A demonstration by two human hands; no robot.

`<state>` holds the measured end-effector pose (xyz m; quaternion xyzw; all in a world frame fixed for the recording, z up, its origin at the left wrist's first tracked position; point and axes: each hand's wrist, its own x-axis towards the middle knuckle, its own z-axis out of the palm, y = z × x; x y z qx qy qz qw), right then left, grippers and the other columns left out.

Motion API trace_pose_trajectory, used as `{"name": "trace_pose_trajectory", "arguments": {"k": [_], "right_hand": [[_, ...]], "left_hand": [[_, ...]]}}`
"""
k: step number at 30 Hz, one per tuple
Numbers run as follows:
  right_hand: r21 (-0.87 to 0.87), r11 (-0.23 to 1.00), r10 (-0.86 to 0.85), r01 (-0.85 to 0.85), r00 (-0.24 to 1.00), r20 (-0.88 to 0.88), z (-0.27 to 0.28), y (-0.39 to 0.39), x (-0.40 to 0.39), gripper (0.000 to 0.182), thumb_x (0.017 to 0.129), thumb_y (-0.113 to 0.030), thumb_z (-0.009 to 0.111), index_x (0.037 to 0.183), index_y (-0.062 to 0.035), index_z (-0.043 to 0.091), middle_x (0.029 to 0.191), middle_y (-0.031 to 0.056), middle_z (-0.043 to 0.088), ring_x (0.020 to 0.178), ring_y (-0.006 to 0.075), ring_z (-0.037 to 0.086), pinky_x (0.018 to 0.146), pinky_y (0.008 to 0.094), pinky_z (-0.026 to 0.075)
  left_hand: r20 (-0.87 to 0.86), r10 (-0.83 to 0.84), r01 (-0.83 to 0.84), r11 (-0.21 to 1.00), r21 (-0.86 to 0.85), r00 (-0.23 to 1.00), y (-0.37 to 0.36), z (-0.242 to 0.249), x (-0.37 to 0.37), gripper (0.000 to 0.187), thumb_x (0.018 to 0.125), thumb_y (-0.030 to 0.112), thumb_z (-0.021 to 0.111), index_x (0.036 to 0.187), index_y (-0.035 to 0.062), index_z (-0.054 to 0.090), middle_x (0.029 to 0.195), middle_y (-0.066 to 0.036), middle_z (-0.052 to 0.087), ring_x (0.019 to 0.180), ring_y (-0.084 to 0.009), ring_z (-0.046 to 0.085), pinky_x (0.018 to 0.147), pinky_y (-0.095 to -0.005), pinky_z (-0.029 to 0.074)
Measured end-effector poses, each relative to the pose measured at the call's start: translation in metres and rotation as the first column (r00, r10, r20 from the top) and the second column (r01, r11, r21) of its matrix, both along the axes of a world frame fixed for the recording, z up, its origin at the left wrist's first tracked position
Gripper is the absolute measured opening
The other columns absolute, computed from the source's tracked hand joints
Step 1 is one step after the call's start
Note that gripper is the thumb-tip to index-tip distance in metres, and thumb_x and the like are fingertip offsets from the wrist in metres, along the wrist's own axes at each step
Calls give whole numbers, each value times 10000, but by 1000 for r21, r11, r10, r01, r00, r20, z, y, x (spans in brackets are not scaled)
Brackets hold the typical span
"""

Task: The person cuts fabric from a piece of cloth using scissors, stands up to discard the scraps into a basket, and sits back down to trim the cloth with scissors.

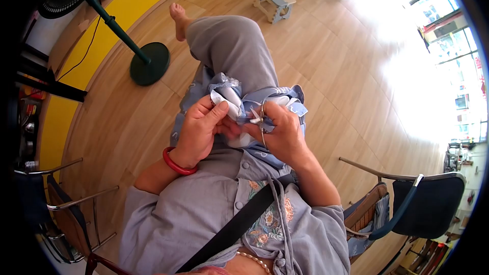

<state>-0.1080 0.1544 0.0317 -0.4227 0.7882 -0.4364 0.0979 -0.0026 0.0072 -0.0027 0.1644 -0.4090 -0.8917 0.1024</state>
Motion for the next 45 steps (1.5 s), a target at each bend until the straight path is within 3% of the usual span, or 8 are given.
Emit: {"name": "trace_pose_trajectory", "arguments": {"k": [1, 5, 11, 14, 23, 26, 31, 45], "right_hand": [[165, 986, -44, 13, 981, 188, -6, 3, 2, 296, 691, -107, 776, 744, -52, 490, 812, 42, 600, 724, 87, 515, 657, 247, 441], [30, 1000, -3, -10, 920, 392, -15, 7, 7, 255, 714, -56, 739, 739, -56, 485, 817, 37, 613, 748, 87, 526, 680, 251, 446], [-3, 1000, 2, -1, 879, 477, -16, 4, 12, 228, 717, -18, 707, 741, -63, 485, 853, 36, 624, 795, 85, 540, 721, 250, 449], [9, 1000, 0, -5, 865, 502, -19, 5, 12, 224, 716, -18, 704, 744, -62, 486, 846, 32, 618, 793, 81, 534, 718, 250, 444], [-76, 997, 35, 10, 825, 565, -15, 9, 5, 187, 730, -69, 685, 758, -50, 500, 757, -14, 565, 708, 53, 494, 646, 224, 428], [-94, 996, 49, 6, 821, 569, -13, 8, 0, 187, 719, -61, 682, 751, -51, 498, 740, -16, 552, 694, 49, 485, 632, 218, 421], [-71, 997, 32, 12, 813, 582, -16, 1, -1, 207, 697, -39, 685, 727, -69, 483, 733, -15, 550, 691, 53, 485, 634, 214, 408], [-105, 994, 89, -28, 768, 634, -19, 0, 3, 168, 735, -72, 667, 770, -68, 503, 717, -50, 504, 673, 28, 450, 590, 198, 384]], "left_hand": [[24, -9, 10, 999, -35, 1000, -1, 0, 1, 179, 934, 191, 503, 954, 29, 574, 811, -67, 629, 637, -128, 611, 525, -232, 488], [34, 38, -34, 993, -115, 999, -5, -10, -1, 192, 934, 211, 503, 937, 36, 581, 774, -56, 621, 587, -107, 584, 470, -208, 438], [119, -77, 79, 997, -8, 990, -2, -13, 0, 182, 878, 218, 608, 910, 40, 602, 715, -23, 598, 530, -69, 530, 424, -191, 389], [115, -157, 176, 969, -176, 981, -2, -15, 1, 172, 843, 206, 657, 881, 42, 621, 691, 1, 586, 524, -41, 499, 414, -182, 356], [92, 82, -52, 955, -291, 992, -6, -11, 2, 154, 877, 205, 614, 838, 57, 636, 669, 0, 602, 483, -29, 461, 406, -174, 329], [46, 65, -50, 963, -265, 997, -8, -1, 5, 173, 914, 202, 553, 892, 41, 611, 744, -37, 625, 507, -68, 533, 410, -182, 372], [46, -26, 20, 991, 132, 999, -8, 3, 5, 213, 951, 213, 473, 1019, 24, 543, 918, -96, 617, 701, -219, 661, 521, -260, 526], [72, -54, 48, 996, 81, 996, -4, -7, 3, 149, 874, 103, 595, 988, 8, 597, 901, -68, 629, 728, -176, 644, 596, -249, 524]]}}
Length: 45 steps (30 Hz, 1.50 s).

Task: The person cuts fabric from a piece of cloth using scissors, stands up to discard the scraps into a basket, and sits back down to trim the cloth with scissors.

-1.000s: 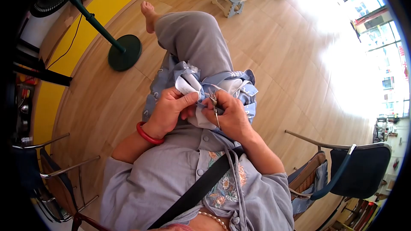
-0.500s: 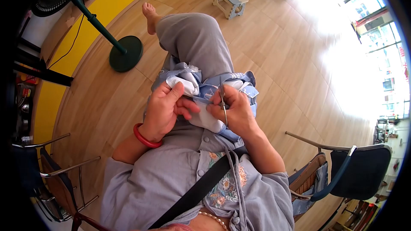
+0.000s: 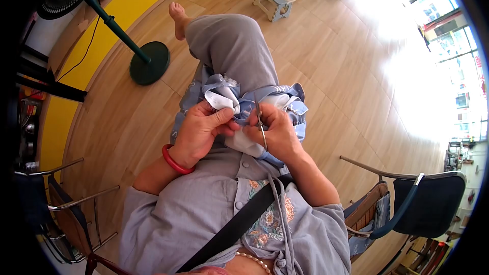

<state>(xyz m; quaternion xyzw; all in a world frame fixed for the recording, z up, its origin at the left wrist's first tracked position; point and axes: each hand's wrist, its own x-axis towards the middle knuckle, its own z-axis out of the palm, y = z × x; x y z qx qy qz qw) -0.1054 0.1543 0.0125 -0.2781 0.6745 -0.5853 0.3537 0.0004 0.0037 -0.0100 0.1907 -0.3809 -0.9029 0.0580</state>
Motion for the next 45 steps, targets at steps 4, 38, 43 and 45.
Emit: {"name": "trace_pose_trajectory", "arguments": {"k": [4, 38, 43, 45], "right_hand": [[54, 998, 16, -12, 997, -77, 8, -1, 4, 214, 711, -41, 698, 733, -77, 487, 700, -43, 511, 671, 45, 448, 607, 213, 377], [30, 939, 322, -341, 909, 263, 9, 11, 16, 621, 912, -541, 377, 586, -32, 517, 544, 41, 504, 558, 127, 477, 538, 255, 363], [47, 953, 277, -298, 926, 255, 4, 11, 16, 615, 913, -529, 376, 594, -24, 522, 533, 44, 505, 551, 127, 477, 529, 256, 357], [45, 952, 282, -302, 926, 251, 1, 11, 16, 616, 913, -530, 376, 595, -23, 524, 530, 45, 504, 547, 127, 476, 525, 257, 356]], "left_hand": [[-37, 46, -43, 997, 68, 998, 0, 1, 2, 142, 878, 105, 588, 1003, 39, 605, 888, -59, 634, 694, -173, 648, 521, -242, 511], [-79, 136, -111, 958, 264, 988, 0, 8, -6, 193, 902, 144, 552, 1051, 33, 600, 1003, -105, 645, 959, -249, 621, 873, -382, 490], [-72, 122, -101, 964, 244, 990, 0, 11, -5, 180, 898, 178, 576, 1023, 54, 615, 972, -55, 647, 882, -152, 621, 810, -305, 492], [-73, 121, -99, 964, 246, 990, 0, 11, -5, 184, 898, 181, 577, 1024, 53, 614, 972, -54, 647, 885, -152, 620, 813, -305, 491]]}}
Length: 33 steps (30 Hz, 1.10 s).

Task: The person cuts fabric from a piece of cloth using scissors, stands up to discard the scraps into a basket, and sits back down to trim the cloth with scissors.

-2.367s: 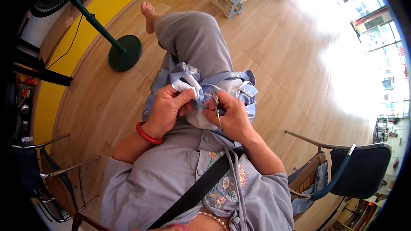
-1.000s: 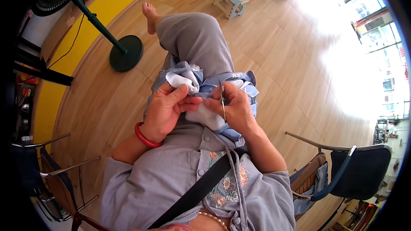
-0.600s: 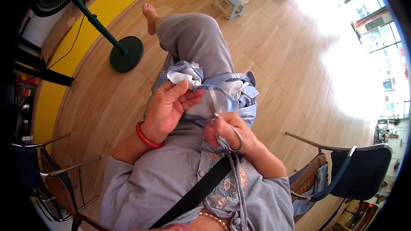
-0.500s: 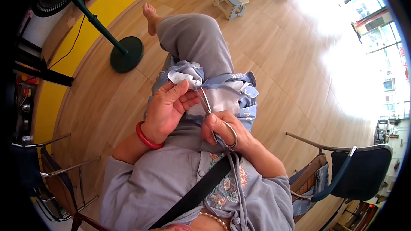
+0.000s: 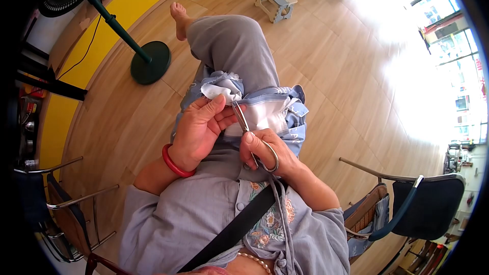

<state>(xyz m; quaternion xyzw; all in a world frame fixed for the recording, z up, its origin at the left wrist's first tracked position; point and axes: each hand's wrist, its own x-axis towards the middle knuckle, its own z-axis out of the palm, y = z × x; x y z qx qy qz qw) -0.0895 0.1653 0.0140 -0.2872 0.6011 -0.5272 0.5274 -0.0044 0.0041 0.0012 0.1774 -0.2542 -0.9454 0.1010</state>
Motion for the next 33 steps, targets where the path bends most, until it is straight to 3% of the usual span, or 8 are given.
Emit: {"name": "trace_pose_trajectory", "arguments": {"k": [5, 7, 20, 22, 32, 33], "right_hand": [[-4, 1000, 4, -4, 1000, -14, 0, 0, 0, 617, 914, -528, 376, 593, -22, 524, 525, 45, 504, 536, 128, 474, 520, 259, 356], [-5, 1000, 4, -4, 1000, -16, 0, 0, 0, 619, 913, -529, 376, 589, -23, 523, 524, 45, 505, 536, 128, 476, 522, 260, 359], [-5, 1000, -12, 12, 1000, -7, 1, -1, 2, 606, 908, -533, 395, 599, -27, 521, 529, 43, 502, 537, 126, 481, 521, 260, 366], [39, 999, -33, 32, 999, 4, 5, -2, 3, 665, 845, -647, 427, 552, -52, 480, 517, 30, 472, 577, 136, 462, 535, 251, 338], [23, 999, -27, 29, 996, -86, -8, 0, 0, 638, 863, -608, 438, 577, -43, 514, 525, 31, 493, 589, 140, 488, 570, 254, 382], [-2, 999, -35, 35, 995, -98, -11, 1, 0, 602, 873, -576, 450, 601, -44, 526, 532, 21, 501, 552, 111, 474, 520, 244, 359]], "left_hand": [[-3, -2, 2, 1000, 4, 1000, 1, 0, 0, 189, 897, 186, 579, 1026, 53, 614, 973, -55, 647, 890, -153, 619, 817, -307, 490], [-8, 5, -5, 1000, 16, 1000, 0, -2, 0, 193, 897, 145, 560, 1052, 37, 599, 1001, -109, 644, 955, -252, 622, 875, -387, 487], [4, -3, 3, 1000, 12, 1000, 0, -5, 0, 191, 904, 152, 550, 1050, 38, 595, 1003, -107, 643, 951, -243, 623, 872, -380, 487], [1, -5, 5, 1000, 9, 1000, 0, -6, 0, 189, 905, 153, 550, 1049, 39, 594, 1000, -106, 642, 951, -242, 622, 870, -379, 488], [-1, -5, 5, 1000, 12, 1000, 1, -7, 0, 192, 908, 167, 546, 1044, 39, 595, 992, -93, 643, 935, -224, 624, 864, -363, 489], [-8, -7, 8, 1000, 16, 1000, 1, -8, 0, 192, 908, 166, 546, 1041, 38, 596, 988, -92, 644, 929, -220, 624, 862, -360, 490]]}}
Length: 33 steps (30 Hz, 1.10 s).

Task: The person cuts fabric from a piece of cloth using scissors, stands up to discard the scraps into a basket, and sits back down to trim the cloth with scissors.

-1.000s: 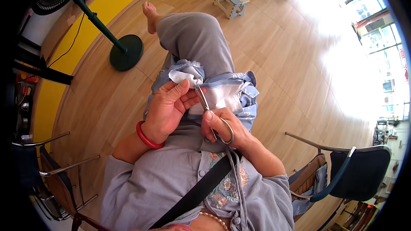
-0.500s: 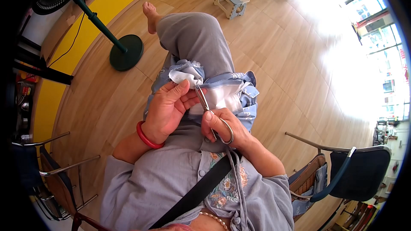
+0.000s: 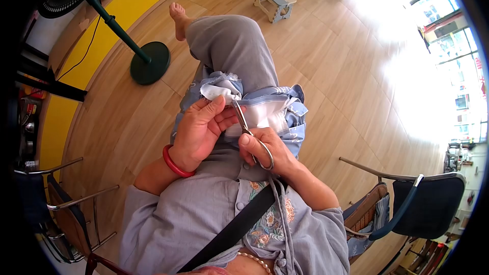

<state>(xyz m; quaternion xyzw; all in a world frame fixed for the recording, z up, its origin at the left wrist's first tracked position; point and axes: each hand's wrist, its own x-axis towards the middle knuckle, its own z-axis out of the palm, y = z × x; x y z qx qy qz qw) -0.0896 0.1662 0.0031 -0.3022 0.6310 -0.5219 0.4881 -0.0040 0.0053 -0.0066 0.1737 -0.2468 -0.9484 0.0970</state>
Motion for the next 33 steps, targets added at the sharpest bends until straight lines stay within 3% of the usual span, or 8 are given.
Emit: {"name": "trace_pose_trajectory", "arguments": {"k": [4, 11, 13, 29, 31, 33], "right_hand": [[-45, 995, -90, 90, 996, -20, 3, -1, 1, 558, 883, -534, 468, 617, -49, 536, 539, 3, 510, 509, 77, 453, 461, 234, 330], [-32, 999, -2, 1, 999, -37, 3, 2, 0, 562, 883, -538, 468, 610, -52, 535, 531, 0, 507, 498, 73, 443, 454, 235, 329], [32, 999, 22, -21, 1000, -6, 8, 2, 0, 640, 857, -605, 456, 552, -44, 513, 533, 28, 491, 581, 133, 487, 560, 256, 378], [47, 999, 8, -10, 999, 32, 3, 0, 1, 631, 875, -579, 446, 542, -47, 501, 524, 27, 485, 573, 136, 476, 558, 259, 376], [3, 1000, 2, -3, 999, 44, 0, 0, 1, 583, 863, -571, 483, 609, -48, 531, 525, 10, 498, 499, 86, 457, 456, 231, 332], [8, 1000, 2, -2, 999, 35, -1, 0, 0, 581, 862, -570, 487, 609, -49, 531, 526, 9, 498, 499, 84, 457, 455, 230, 331]], "left_hand": [[2, -21, 21, 1000, 6, 1000, 1, 1, 2, 193, 907, 167, 547, 1035, 33, 601, 980, -88, 647, 917, -210, 625, 857, -353, 493], [0, -5, 5, 1000, 9, 1000, 1, -1, 0, 198, 909, 172, 546, 1042, 35, 597, 982, -90, 645, 934, -229, 621, 865, -361, 488], [-14, 6, -6, 1000, 17, 1000, 1, -1, 0, 203, 910, 177, 545, 1051, 38, 591, 994, -91, 640, 950, -234, 615, 878, -370, 479], [-26, -8, 8, 1000, 9, 1000, 0, 1, 1, 208, 913, 181, 541, 1064, 42, 577, 1000, -93, 635, 956, -238, 616, 877, -372, 479], [-28, 0, 1, 1000, 14, 1000, 0, 1, 1, 206, 912, 181, 542, 1060, 41, 580, 994, -93, 638, 953, -237, 618, 875, -371, 480], [-30, -3, 3, 1000, 12, 1000, 0, 0, 1, 203, 912, 181, 544, 1055, 42, 583, 992, -92, 640, 952, -234, 618, 873, -369, 481]]}}
